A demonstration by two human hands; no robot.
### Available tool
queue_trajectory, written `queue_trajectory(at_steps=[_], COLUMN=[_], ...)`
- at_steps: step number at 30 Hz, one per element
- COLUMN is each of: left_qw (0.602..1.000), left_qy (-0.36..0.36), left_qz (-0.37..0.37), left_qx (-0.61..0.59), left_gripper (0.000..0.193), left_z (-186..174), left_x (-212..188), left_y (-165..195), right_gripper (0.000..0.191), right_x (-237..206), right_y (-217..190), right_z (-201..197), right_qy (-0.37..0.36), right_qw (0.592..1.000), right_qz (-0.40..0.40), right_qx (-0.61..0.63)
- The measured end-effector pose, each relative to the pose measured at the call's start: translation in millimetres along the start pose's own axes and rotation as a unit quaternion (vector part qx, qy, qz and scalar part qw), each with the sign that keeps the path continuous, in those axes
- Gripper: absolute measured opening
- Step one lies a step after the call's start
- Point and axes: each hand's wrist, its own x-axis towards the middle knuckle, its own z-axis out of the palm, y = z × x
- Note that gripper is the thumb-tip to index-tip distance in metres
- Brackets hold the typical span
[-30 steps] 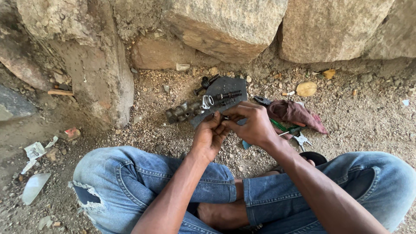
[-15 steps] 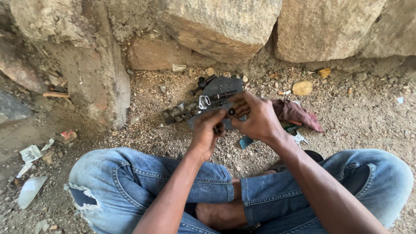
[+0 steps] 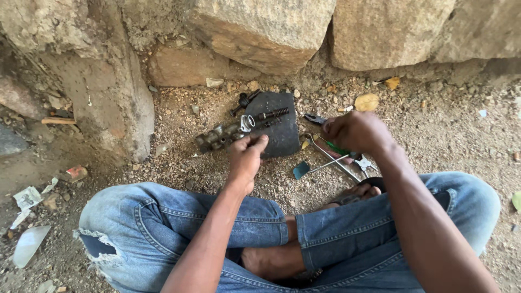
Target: The person sits on the ground and cleans small engine parts using a rag and a screwdriver. They wipe the parts repeatedly and place them on a flat stone. The person handles a camshaft, springs, and other small metal components.
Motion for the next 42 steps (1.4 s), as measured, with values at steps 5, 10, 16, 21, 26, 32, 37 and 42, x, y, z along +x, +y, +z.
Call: queue_trajectory(at_steps=[5, 10, 16, 21, 26, 32, 37, 42], left_qw=[0.997, 0.996, 0.962, 0.833, 0.821, 0.996, 0.943, 0.853], left_qy=[-0.006, 0.005, -0.027, -0.065, -0.013, -0.044, -0.138, -0.247], left_qz=[0.021, 0.0, 0.171, 0.406, 0.464, 0.073, -0.022, -0.053], left_qx=[0.081, 0.09, 0.21, 0.371, 0.331, 0.04, -0.303, -0.457], left_gripper=[0.016, 0.016, 0.008, 0.006, 0.008, 0.011, 0.009, 0.022], left_z=[-0.1, 1.8, 17.5, 32.3, 30.2, 13.1, -11.8, -5.6], left_x=[-6.6, -7.7, -0.2, 14.7, 14.1, -2.6, -6.9, -7.1], left_y=[-6.0, 5.7, 4.2, -5.8, -0.2, 23.6, 32.8, 25.6], right_gripper=[0.062, 0.03, 0.031, 0.022, 0.026, 0.026, 0.023, 0.016], right_x=[0.0, 0.8, 0.0, -1.3, 1.2, -2.3, -10.3, -15.0], right_y=[-15.2, -27.8, -25.1, -25.1, -19.8, -23.1, -33.3, -35.2], right_z=[38.6, 49.8, 50.5, 50.6, 40.2, 36.2, 27.4, 29.7], right_qy=[-0.005, 0.046, 0.031, 0.054, 0.099, 0.156, 0.085, 0.12], right_qw=[0.988, 0.98, 0.988, 0.989, 0.988, 0.953, 0.88, 0.691], right_qz=[0.084, 0.065, 0.096, 0.071, 0.114, -0.06, 0.0, -0.152], right_qx=[-0.128, -0.184, -0.12, -0.121, 0.028, 0.253, 0.467, 0.697])
